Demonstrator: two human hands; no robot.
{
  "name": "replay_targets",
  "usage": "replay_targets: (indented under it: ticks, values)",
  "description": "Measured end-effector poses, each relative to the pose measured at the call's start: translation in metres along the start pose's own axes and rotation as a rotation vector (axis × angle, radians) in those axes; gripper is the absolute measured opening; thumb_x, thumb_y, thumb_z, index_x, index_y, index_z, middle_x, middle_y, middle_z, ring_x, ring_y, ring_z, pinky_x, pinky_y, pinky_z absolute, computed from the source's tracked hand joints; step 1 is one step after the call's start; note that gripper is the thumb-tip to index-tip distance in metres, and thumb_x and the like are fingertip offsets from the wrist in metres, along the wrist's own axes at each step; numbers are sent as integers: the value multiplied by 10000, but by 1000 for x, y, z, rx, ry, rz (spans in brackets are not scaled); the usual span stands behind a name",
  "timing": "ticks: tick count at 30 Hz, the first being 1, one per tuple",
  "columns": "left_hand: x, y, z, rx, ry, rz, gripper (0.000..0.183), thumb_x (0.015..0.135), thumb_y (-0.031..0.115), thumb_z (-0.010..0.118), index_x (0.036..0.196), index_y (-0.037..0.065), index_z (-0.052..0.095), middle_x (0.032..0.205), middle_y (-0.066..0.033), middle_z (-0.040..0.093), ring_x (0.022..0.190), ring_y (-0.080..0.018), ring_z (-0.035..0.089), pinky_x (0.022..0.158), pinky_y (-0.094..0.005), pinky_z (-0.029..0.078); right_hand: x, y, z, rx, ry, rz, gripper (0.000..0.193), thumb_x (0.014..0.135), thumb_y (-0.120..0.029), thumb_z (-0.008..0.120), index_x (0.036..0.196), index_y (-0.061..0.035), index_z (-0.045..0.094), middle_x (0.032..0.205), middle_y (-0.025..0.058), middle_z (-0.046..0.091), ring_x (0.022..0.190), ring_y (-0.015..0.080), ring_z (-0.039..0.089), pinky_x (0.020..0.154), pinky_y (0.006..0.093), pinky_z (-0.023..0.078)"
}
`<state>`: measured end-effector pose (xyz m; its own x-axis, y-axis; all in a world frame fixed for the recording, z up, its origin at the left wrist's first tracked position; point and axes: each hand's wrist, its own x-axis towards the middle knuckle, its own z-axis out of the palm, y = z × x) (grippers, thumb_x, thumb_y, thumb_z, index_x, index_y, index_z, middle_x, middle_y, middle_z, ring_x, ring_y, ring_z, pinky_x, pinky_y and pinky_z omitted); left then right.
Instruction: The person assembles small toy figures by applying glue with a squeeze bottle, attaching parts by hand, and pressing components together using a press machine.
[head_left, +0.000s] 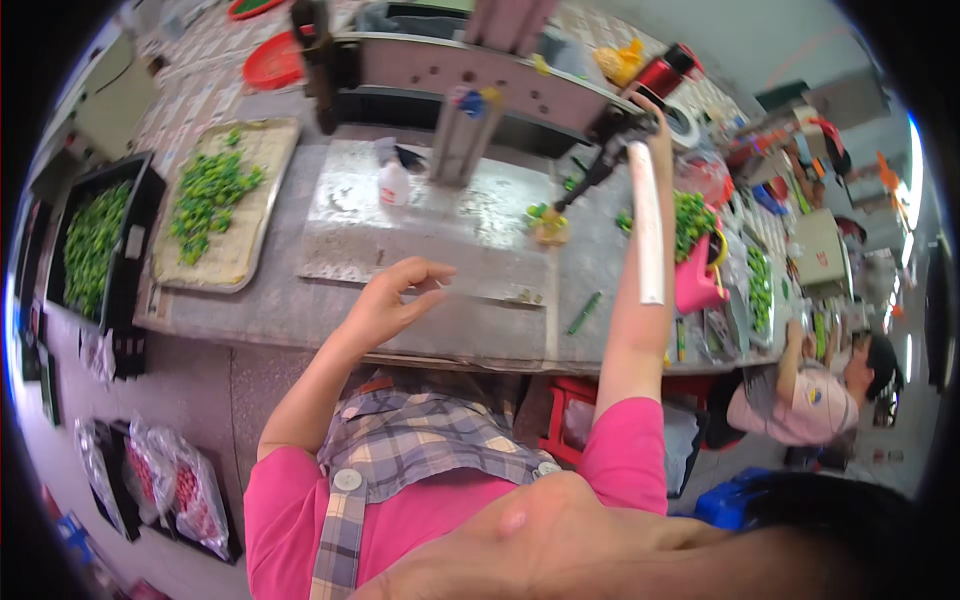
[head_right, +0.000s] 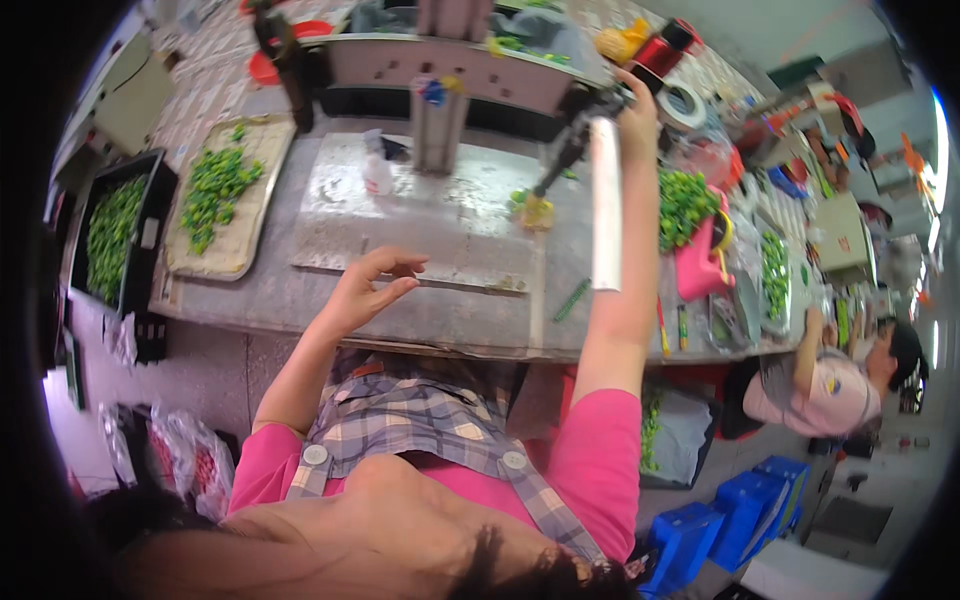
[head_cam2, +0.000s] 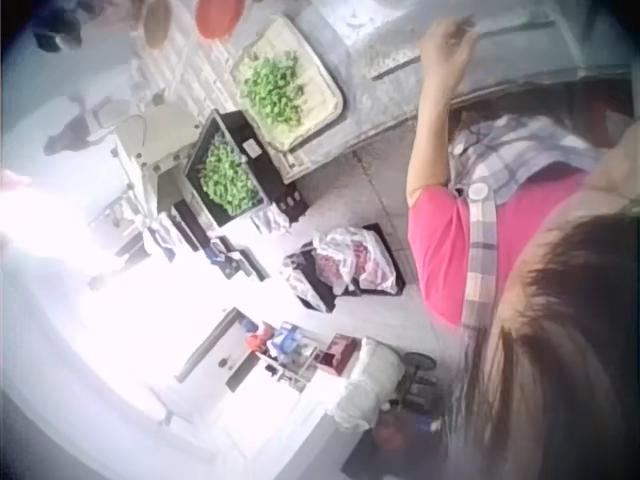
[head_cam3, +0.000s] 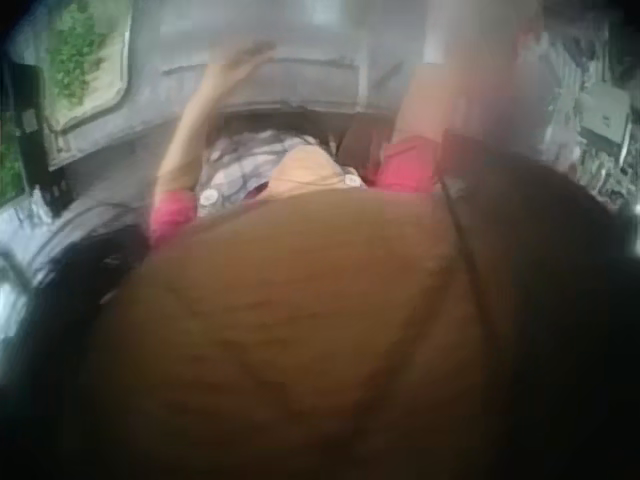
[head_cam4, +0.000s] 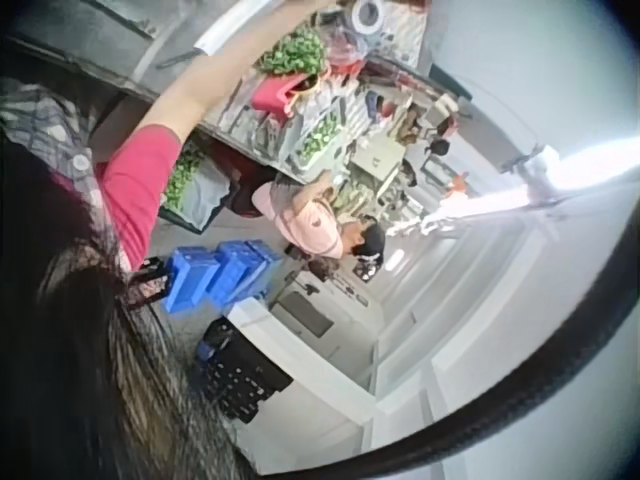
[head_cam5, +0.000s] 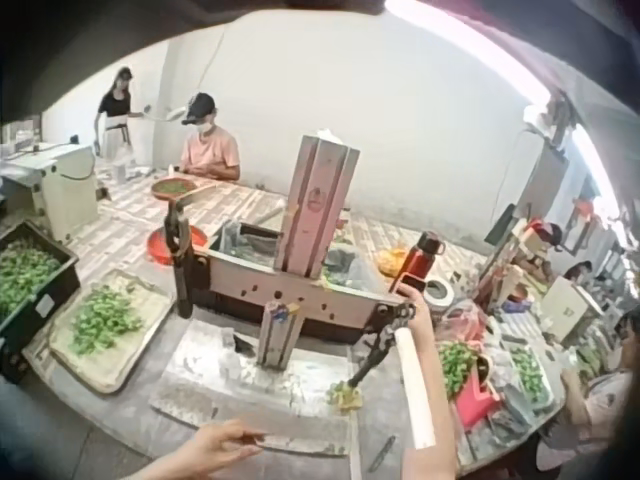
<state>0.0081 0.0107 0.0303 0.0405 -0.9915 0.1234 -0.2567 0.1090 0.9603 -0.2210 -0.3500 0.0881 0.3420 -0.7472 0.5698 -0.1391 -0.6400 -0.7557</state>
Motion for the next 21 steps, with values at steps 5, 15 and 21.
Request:
replay_targets:
  ticks: [5, 15, 21]
  values:
    - [-25, -12, -59, 102, 298, -46, 219, 798, 106, 588, 1012, 61, 605, 883, -37, 598, 756, -114, 539, 692, -249, 433, -42, -34, 12, 165, -71, 202, 272, 778, -116, 516, 1009, 24, 550, 888, 65, 584, 784, 140, 549, 692, 253, 444]
    - [13, -72, -227, 1180, 640, 48, 122, 755, 120, 560, 842, 74, 632, 808, -71, 602, 835, -225, 547, 727, -333, 434, -214, -48, -48, 95, 141, 590, 242, 874, -161, 513, 1056, -4, 539, 897, 72, 592, 799, 136, 564, 756, 267, 454]
    - [49, -91, -229, 1675, 232, -336, 140, 730, 120, 509, 798, 131, 630, 815, -42, 627, 876, -226, 553, 763, -371, 386, -261, -85, -39, 75, 302, 592, 260, 864, -165, 524, 1040, 26, 542, 866, 95, 601, 774, 140, 565, 734, 268, 452]
